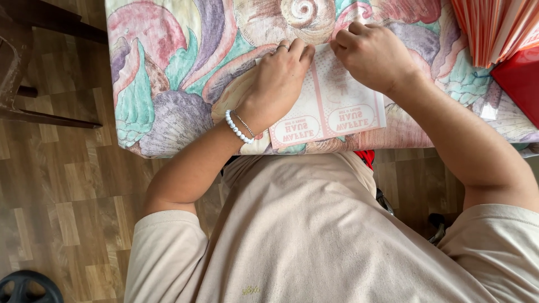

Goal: Folding flat paper sheets into bags and stacking them on a table.

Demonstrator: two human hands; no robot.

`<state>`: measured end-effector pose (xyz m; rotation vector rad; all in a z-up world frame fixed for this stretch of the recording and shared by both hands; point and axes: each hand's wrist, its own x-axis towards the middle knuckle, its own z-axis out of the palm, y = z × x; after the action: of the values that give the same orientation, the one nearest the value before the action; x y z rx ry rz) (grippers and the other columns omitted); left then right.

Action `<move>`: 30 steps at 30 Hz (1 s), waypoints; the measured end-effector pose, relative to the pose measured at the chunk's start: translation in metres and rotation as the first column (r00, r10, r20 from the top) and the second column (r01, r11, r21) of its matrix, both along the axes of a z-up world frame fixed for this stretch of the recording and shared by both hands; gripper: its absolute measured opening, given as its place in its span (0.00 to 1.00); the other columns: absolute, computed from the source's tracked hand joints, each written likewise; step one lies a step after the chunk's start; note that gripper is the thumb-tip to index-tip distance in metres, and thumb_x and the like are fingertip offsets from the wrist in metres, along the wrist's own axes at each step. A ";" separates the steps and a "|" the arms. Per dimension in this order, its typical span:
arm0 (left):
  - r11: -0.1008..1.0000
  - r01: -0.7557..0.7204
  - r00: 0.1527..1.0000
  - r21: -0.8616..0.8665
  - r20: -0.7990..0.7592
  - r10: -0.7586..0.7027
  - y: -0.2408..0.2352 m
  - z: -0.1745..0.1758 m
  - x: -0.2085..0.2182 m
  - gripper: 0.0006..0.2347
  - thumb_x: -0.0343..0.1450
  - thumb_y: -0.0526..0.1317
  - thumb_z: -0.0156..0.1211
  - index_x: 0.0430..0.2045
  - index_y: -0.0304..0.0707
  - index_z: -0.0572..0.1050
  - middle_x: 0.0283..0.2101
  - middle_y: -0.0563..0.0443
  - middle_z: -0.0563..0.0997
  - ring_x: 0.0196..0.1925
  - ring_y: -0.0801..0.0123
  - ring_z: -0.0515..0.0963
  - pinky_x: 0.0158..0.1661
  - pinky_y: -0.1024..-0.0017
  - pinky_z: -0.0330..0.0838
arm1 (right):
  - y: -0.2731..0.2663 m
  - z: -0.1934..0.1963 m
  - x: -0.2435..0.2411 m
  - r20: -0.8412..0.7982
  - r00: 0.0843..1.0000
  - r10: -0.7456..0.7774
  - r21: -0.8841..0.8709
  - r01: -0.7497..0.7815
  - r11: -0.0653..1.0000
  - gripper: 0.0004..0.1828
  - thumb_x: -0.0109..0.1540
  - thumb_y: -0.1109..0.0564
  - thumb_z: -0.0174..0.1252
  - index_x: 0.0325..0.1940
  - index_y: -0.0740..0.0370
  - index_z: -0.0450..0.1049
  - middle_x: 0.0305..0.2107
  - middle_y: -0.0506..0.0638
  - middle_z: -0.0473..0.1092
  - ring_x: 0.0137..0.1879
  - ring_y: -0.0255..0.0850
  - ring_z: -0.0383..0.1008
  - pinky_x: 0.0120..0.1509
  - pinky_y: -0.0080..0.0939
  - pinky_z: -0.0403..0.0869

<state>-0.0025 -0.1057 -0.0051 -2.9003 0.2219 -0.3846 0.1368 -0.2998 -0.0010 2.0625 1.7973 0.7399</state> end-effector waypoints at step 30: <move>0.998 -0.045 0.997 0.053 -0.056 0.048 -0.032 -0.013 0.010 0.22 0.73 0.39 0.54 0.63 0.33 0.68 0.59 0.41 0.67 0.49 0.57 0.71 0.36 0.76 0.78 | -0.028 -0.014 0.019 -0.108 0.994 -0.029 0.094 0.039 0.995 0.22 0.75 0.61 0.58 0.26 0.53 0.72 0.28 0.37 0.66 0.32 0.33 0.62 0.20 0.31 0.65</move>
<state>0.0072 -0.1382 -0.0185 -2.8624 0.1709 -0.2836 0.1554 -0.3274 -0.0152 2.2289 1.8100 0.7332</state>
